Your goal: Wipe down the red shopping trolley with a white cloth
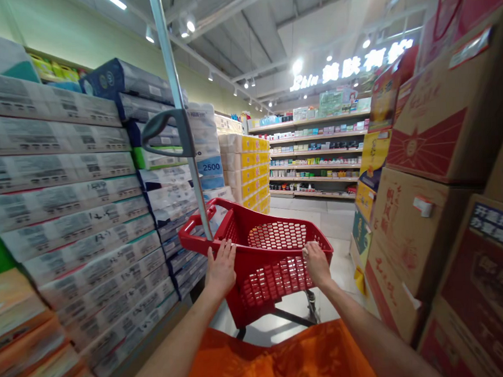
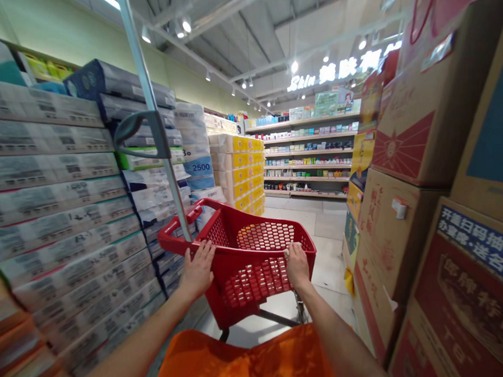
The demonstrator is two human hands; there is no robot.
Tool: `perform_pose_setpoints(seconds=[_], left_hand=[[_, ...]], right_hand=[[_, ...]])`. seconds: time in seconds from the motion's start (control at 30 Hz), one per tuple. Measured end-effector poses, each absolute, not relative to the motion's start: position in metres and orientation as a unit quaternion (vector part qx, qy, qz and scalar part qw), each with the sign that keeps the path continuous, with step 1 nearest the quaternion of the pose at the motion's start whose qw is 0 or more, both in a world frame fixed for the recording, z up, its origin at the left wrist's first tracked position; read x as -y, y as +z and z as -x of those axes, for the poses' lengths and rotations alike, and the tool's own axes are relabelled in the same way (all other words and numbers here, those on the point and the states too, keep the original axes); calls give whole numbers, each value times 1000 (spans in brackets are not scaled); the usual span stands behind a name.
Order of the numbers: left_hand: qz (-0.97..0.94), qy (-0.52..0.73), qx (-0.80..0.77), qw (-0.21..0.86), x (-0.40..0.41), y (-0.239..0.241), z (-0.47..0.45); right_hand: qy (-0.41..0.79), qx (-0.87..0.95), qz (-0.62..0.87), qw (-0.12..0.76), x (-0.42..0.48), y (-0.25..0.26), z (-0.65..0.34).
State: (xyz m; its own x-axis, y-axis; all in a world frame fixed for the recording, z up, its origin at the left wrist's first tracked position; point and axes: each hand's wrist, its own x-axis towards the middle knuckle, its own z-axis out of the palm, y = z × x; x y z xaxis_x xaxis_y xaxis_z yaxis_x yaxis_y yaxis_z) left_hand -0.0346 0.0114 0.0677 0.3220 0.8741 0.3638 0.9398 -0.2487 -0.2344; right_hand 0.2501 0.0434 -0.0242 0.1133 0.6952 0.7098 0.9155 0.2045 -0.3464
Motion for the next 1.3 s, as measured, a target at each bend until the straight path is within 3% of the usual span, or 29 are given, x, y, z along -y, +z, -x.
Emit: perform_pose_setpoints(seconds=[0.13, 0.27, 0.4, 0.53, 0.7, 0.93, 1.17, 1.3], left_hand=[[786, -96, 577, 200, -11, 67, 29], [798, -150, 540, 220, -9, 66, 43], [724, -238, 595, 257, -7, 72, 79], [692, -219, 643, 243, -9, 81, 102], [710, -184, 641, 228, -9, 81, 106], [710, -150, 656, 210, 7, 36, 120], [716, -138, 658, 190, 16, 30, 113], [737, -129, 638, 184, 17, 30, 102]], right_hand=[[-128, 682, 588, 415, -49, -17, -197], [-116, 766, 468, 426, -55, -2, -111], [-76, 757, 407, 505, -59, 15, -86], [-54, 723, 428, 539, -63, 32, -61], [-117, 809, 339, 466, -52, 32, -13], [-164, 906, 292, 259, -23, -35, -55], [-222, 864, 280, 354, -37, 21, -52], [-205, 888, 284, 298, -29, -18, -67]])
